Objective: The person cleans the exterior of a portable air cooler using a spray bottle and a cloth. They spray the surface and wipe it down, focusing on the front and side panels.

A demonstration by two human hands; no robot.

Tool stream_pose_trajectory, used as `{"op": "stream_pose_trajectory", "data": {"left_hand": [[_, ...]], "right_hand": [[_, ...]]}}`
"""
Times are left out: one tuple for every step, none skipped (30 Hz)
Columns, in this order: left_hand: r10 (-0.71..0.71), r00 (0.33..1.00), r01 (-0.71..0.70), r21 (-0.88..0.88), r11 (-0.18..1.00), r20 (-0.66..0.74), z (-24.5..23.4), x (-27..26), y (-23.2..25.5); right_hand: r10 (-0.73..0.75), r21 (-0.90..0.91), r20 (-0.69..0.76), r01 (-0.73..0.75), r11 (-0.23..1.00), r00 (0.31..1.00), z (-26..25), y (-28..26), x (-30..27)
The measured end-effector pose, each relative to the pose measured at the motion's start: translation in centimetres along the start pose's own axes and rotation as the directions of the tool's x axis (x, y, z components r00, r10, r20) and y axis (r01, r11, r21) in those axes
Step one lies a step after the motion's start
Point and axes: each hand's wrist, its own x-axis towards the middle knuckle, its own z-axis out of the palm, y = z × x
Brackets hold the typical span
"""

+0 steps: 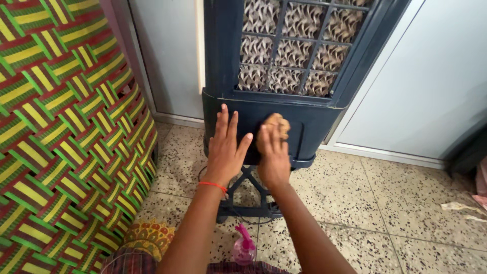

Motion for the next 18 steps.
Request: {"op": "stream_pose_trajectory", "data": {"left_hand": [[0.027, 1.000, -0.027, 0.004, 1.000, -0.012, 0.0, 0.0, -0.1], [0.024, 1.000, -0.024, 0.000, 1.000, -0.001, -0.1, 0.0, -0.2], [0.021, 1.000, -0.021, -0.003, 1.000, 0.010, -0.1, 0.0, -0.3], [0.018, 1.000, -0.017, -0.004, 1.000, 0.018, -0.2, -0.1, -0.5], [0.010, 1.000, -0.010, -0.005, 1.000, 0.020, -0.2, 0.0, -0.6], [0.003, 1.000, -0.003, -0.005, 1.000, 0.025, -0.3, -0.1, -0.8], [-0.005, 1.000, 0.005, -0.005, 1.000, 0.031, -0.3, -0.1, -0.9], [0.009, 1.000, -0.009, -0.013, 1.000, 0.013, -0.1, -0.3, -0.8], [0.023, 1.000, -0.024, -0.020, 1.000, -0.005, -0.1, -0.4, -0.8], [0.040, 0.999, -0.041, -0.029, 0.999, -0.027, 0.1, -0.4, -0.7], [0.048, 0.998, -0.049, -0.025, 0.998, -0.039, 0.2, -0.3, -0.6], [0.058, 0.997, -0.059, -0.021, 0.998, -0.050, 0.2, -0.2, -0.6], [0.067, 0.996, -0.068, -0.017, 0.998, -0.060, 0.2, -0.2, -0.5], [0.032, 0.999, -0.033, -0.021, 0.999, -0.032, 0.2, -0.2, -0.5], [-0.003, 1.000, 0.003, -0.025, 1.000, -0.004, 0.2, -0.1, -0.5], [-0.037, 0.999, 0.038, -0.025, 0.999, 0.023, 0.1, -0.1, -0.5], [-0.047, 0.998, 0.048, -0.025, 0.999, 0.031, -0.1, -0.1, -0.6], [-0.055, 0.998, 0.056, -0.026, 0.998, 0.040, -0.1, -0.1, -0.6]], "right_hand": [[-0.005, 0.039, 0.054, 0.003, 0.999, 0.999, 0.6, -0.7, 0.1], [-0.105, 0.057, 0.052, 0.102, 0.993, 0.993, 1.3, -1.7, 0.2], [-0.204, 0.075, 0.047, 0.200, 0.977, 0.978, 2.1, -2.8, 0.3], [-0.303, 0.094, 0.039, 0.298, 0.950, 0.952, 2.6, -3.5, 0.5], [-0.294, 0.130, 0.012, 0.290, 0.948, 0.956, 2.9, -3.9, 0.6], [-0.280, 0.167, -0.014, 0.279, 0.946, 0.960, 3.0, -4.2, 0.4], [-0.266, 0.204, -0.039, 0.268, 0.941, 0.963, 3.1, -4.3, 0.3], [-0.259, 0.115, 0.167, 0.242, 0.963, 0.951, 2.9, -4.0, 0.0], [-0.224, 0.021, 0.365, 0.232, 0.972, 0.904, 2.6, -3.6, -0.4], [-0.162, -0.076, 0.543, 0.240, 0.968, 0.824, 2.2, -2.9, -0.4], [-0.138, -0.074, 0.585, 0.222, 0.972, 0.800, 1.8, -2.3, -0.5], [-0.112, -0.074, 0.625, 0.201, 0.977, 0.773, 1.5, -1.9, -0.8], [-0.086, -0.075, 0.663, 0.181, 0.981, 0.744, 1.2, -1.4, -1.0], [-0.088, -0.066, 0.623, 0.165, 0.984, 0.777, 0.8, -0.9, -1.1], [-0.088, -0.057, 0.582, 0.149, 0.987, 0.808, 0.4, -0.2, -1.3], [-0.090, -0.045, 0.538, 0.135, 0.990, 0.838, -0.1, 0.4, -1.4], [-0.026, -0.107, 0.574, 0.106, 0.989, 0.819, -0.7, 1.3, -1.5], [0.042, -0.171, 0.604, 0.078, 0.982, 0.796, -1.4, 2.3, -1.7]]}}
